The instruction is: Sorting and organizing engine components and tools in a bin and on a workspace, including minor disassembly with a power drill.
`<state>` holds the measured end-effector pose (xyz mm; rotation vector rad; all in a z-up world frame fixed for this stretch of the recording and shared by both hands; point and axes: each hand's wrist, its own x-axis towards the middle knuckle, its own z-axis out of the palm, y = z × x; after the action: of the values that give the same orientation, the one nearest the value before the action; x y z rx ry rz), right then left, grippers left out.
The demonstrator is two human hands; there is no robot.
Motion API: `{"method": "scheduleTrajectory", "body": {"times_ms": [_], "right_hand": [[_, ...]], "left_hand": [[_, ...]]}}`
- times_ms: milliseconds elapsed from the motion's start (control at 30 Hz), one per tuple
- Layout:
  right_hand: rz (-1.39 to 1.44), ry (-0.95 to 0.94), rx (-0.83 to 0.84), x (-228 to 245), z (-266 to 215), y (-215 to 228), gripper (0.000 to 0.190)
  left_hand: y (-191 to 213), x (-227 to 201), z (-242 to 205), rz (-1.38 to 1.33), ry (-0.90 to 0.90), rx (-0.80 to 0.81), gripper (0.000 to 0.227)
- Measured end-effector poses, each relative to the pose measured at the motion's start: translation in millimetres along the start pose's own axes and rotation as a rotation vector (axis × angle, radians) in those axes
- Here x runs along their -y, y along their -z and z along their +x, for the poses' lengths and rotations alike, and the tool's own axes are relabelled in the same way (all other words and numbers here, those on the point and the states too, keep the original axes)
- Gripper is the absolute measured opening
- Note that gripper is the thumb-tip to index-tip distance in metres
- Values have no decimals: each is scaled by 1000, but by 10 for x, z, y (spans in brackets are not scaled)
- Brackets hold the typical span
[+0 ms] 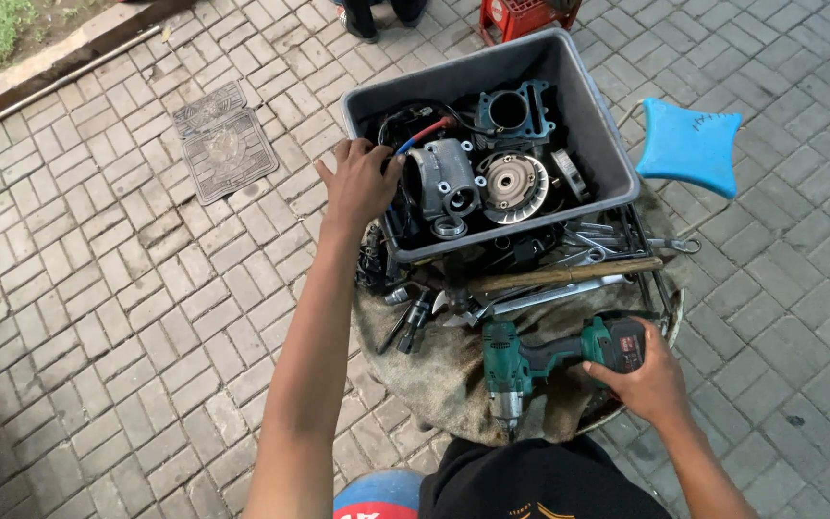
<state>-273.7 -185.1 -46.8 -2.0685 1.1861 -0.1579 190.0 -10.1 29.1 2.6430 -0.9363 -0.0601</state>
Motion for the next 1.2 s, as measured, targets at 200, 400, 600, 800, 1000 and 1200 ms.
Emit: {"method": "scheduleTrajectory", "body": {"times_ms": [200, 400, 600, 800, 1000, 1200], "right_hand": [[48, 24, -13, 6, 21, 1, 104], [10, 27, -9, -46, 48, -7, 105], [-48, -23, 83, 33, 80, 42, 108], [-32, -12, 81, 54, 56, 56, 106], [-30, 7, 105, 183, 19, 129, 99], [1, -53, 81, 144, 29, 122, 108]], "left_hand": [[247, -132, -775, -556, -14, -370, 57], [-510, 47, -1768, -786, 455, -416, 36], [-884, -336, -2373, -447, 360, -172, 39], [-783, -675, -2385, -313, 409, -177, 47], [-1074, -1304, -1696, -151, -163, -191, 57], [-1545, -1504, -986, -217, -52, 184, 48]]}}
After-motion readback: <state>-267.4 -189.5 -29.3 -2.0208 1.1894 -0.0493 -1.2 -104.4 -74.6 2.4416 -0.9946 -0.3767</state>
